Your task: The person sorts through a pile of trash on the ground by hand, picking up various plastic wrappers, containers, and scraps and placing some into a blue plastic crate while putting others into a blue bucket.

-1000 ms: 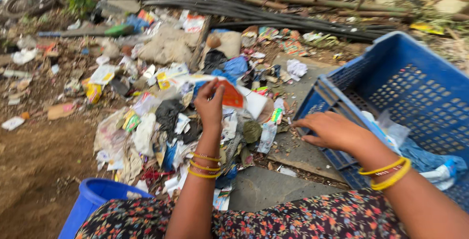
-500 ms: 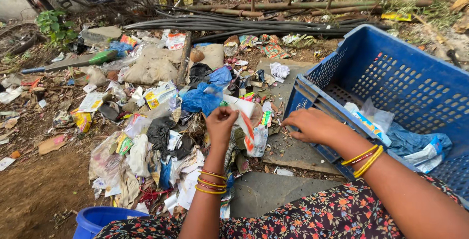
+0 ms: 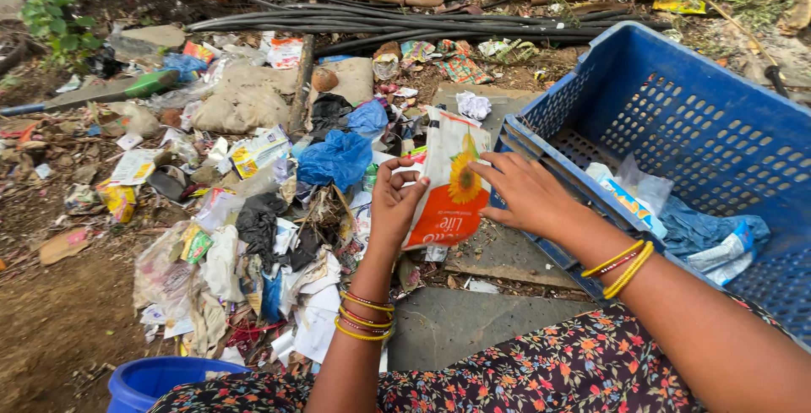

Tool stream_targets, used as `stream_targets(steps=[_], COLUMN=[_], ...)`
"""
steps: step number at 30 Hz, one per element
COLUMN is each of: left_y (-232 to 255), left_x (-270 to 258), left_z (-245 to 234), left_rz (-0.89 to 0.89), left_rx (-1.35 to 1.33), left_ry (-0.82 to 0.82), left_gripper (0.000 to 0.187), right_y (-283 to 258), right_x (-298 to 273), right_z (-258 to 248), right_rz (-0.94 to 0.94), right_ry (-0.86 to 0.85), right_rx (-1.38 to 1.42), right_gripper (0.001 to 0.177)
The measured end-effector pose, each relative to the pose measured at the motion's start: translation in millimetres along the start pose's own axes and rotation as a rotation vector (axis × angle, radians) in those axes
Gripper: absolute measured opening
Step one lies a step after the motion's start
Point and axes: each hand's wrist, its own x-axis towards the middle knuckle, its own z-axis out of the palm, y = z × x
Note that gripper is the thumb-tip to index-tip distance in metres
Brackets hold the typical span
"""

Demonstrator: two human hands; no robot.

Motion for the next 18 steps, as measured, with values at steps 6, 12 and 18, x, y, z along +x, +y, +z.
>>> stream_targets(steps=[6,12,18], left_y=[22.0,39.8,51.1], left_x=[-5.2,-10.2,-14.1], left_z=[14.8,16.7,19.3], left_rz=[0.01,0.065,0.022], left_rx=[-0.026,-0.027,-0.123], left_ry=[-0.083,-0.237,-0.308], left_gripper=[0.04,0.036,0.035], right_y=[-1.5,-6.1,-11.2], right_x=[-0.4,1.6,4.9], right_z=[3.3,0.1,5.9], right_rz=[-0.024,-0.041,-0.047], right_ry=[0.119,0.141,0.147], right_rx=[0.077,0.212,0.32], right_gripper=[0.087,0.089,0.066])
